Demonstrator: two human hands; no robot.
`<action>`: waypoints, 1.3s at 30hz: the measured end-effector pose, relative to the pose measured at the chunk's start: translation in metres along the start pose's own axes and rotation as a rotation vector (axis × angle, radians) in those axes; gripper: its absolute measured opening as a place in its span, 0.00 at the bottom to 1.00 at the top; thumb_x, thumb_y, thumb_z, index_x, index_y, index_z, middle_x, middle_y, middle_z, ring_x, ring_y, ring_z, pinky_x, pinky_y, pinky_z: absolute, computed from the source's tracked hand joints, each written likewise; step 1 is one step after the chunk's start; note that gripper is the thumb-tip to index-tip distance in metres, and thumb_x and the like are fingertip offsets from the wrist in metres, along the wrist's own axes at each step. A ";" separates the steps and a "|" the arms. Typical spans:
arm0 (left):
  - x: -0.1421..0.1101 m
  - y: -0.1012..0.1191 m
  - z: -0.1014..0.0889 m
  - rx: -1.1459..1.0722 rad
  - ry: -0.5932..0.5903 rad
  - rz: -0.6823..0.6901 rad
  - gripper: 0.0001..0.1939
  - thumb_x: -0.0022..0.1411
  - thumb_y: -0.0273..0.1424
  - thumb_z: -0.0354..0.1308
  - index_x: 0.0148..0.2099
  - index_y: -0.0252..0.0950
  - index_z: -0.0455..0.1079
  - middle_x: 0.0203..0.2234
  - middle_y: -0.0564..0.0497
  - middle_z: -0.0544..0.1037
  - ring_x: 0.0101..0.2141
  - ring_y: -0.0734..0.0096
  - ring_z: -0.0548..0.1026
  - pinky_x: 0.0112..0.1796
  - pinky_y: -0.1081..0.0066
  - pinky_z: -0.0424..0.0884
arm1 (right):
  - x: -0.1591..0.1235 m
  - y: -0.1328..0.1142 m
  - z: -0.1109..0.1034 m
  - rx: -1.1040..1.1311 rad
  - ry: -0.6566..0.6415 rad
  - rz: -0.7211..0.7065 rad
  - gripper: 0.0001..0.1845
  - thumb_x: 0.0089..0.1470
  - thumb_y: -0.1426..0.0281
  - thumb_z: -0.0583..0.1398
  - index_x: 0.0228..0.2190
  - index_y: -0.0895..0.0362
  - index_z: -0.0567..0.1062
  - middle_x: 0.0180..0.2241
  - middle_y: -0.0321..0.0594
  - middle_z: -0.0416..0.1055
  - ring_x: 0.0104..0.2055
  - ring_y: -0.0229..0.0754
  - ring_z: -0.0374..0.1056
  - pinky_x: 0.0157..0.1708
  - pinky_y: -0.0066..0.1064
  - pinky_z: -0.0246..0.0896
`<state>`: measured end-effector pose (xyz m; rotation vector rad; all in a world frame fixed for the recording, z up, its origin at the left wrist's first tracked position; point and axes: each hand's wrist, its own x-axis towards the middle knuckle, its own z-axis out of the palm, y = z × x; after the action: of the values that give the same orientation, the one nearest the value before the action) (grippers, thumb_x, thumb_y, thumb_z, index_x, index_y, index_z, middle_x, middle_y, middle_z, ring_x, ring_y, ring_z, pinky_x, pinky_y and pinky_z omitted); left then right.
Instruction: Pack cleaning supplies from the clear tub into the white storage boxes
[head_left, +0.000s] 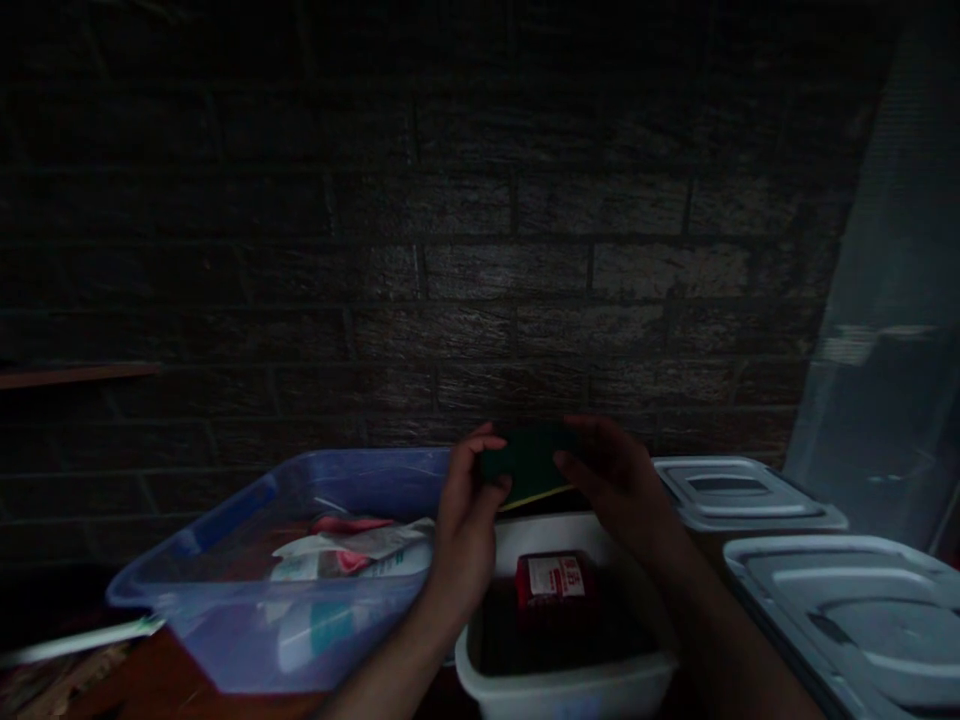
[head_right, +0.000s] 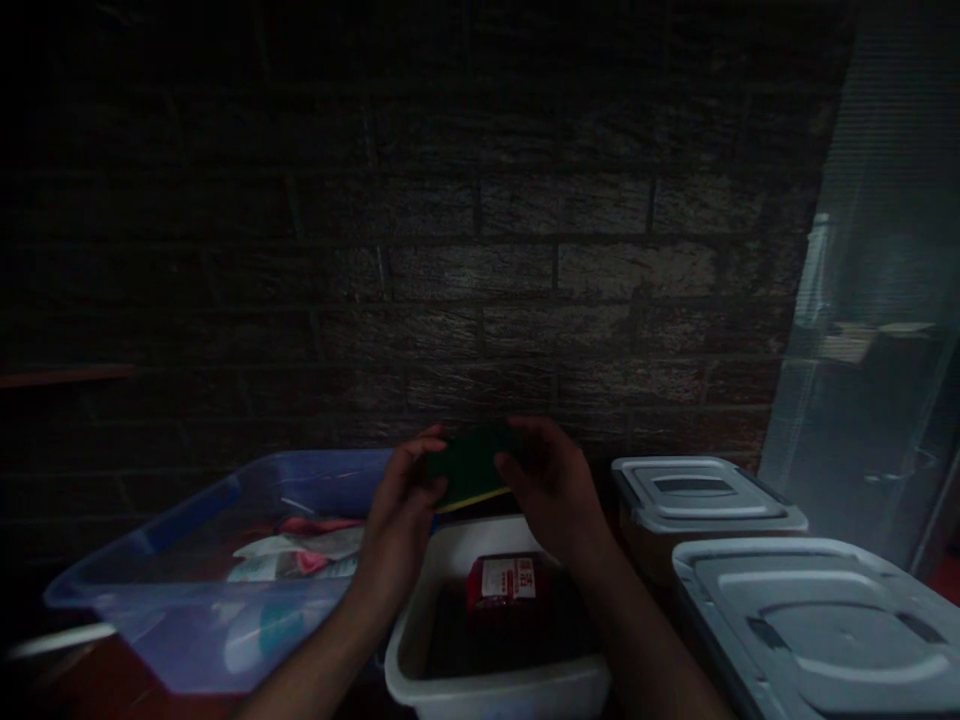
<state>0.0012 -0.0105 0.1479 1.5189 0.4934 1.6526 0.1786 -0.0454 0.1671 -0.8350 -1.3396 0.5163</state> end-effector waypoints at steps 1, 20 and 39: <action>0.000 0.002 0.000 0.049 -0.017 -0.016 0.16 0.62 0.27 0.59 0.51 0.45 0.72 0.62 0.49 0.70 0.63 0.52 0.66 0.60 0.55 0.59 | -0.003 -0.001 -0.002 0.015 -0.003 -0.001 0.20 0.56 0.64 0.69 0.51 0.50 0.75 0.48 0.41 0.79 0.48 0.48 0.76 0.48 0.40 0.72; -0.015 0.007 -0.023 0.770 -0.980 -0.123 0.22 0.66 0.32 0.63 0.61 0.45 0.69 0.58 0.49 0.74 0.60 0.57 0.69 0.59 0.59 0.65 | -0.066 0.021 -0.048 -0.623 -0.394 0.283 0.19 0.56 0.69 0.64 0.50 0.51 0.80 0.49 0.43 0.80 0.52 0.51 0.75 0.53 0.43 0.68; -0.040 -0.022 -0.018 0.794 -1.054 -0.102 0.17 0.65 0.22 0.60 0.54 0.43 0.72 0.55 0.49 0.75 0.57 0.60 0.71 0.58 0.62 0.66 | -0.081 0.031 -0.055 -0.588 -0.607 0.293 0.13 0.58 0.74 0.63 0.45 0.53 0.79 0.50 0.41 0.77 0.51 0.45 0.72 0.53 0.35 0.66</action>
<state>-0.0117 -0.0241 0.1023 2.5852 0.6181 0.3604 0.2215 -0.0996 0.0910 -1.4458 -1.9894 0.6438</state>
